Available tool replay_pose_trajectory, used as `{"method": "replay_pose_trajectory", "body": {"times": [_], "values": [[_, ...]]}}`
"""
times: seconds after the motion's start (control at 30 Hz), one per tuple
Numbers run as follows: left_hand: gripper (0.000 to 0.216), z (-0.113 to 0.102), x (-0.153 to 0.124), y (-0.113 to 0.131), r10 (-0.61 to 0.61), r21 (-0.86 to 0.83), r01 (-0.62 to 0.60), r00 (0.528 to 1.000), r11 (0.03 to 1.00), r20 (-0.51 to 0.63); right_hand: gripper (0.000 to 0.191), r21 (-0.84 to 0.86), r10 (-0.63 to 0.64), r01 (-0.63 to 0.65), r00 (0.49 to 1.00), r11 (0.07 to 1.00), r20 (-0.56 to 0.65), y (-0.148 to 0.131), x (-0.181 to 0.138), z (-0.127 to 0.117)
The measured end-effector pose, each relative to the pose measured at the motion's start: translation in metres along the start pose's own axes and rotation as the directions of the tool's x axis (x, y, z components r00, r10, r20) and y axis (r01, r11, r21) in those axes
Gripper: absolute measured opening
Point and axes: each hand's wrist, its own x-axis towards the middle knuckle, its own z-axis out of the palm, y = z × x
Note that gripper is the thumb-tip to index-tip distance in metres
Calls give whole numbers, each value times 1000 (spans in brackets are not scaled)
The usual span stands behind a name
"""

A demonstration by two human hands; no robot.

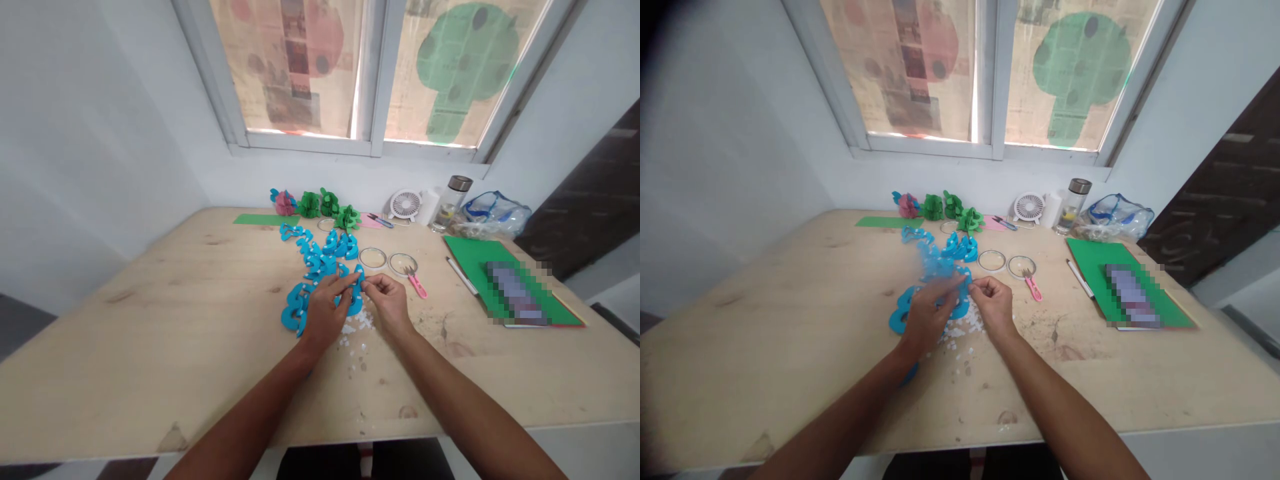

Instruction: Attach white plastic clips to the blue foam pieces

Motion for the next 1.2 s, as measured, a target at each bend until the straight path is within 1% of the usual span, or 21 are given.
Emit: {"method": "replay_pose_trajectory", "body": {"times": [0.4, 0.73, 0.97, 1.2], "values": [[30, -1, 0, 3, 11, 5, -11, 1000, 1000, 10, 16, -13, -12, 12, 1000, 1000, -7, -1, -1, 1], [30, -1, 0, 4, 19, 7, -19, 1000, 1000, -8, 19, -35, -15, 15, 1000, 999, -9, -7, -3, 2], [31, -1, 0, 4, 17, 7, -17, 1000, 1000, -16, 15, -31, -17, 17, 1000, 999, 0, -7, -2, 2], [31, -1, -1, 3, 0, 14, 0, 1000, 1000, -8, 17, -83, -33, 34, 999, 996, 10, -9, -4, 1]]}}
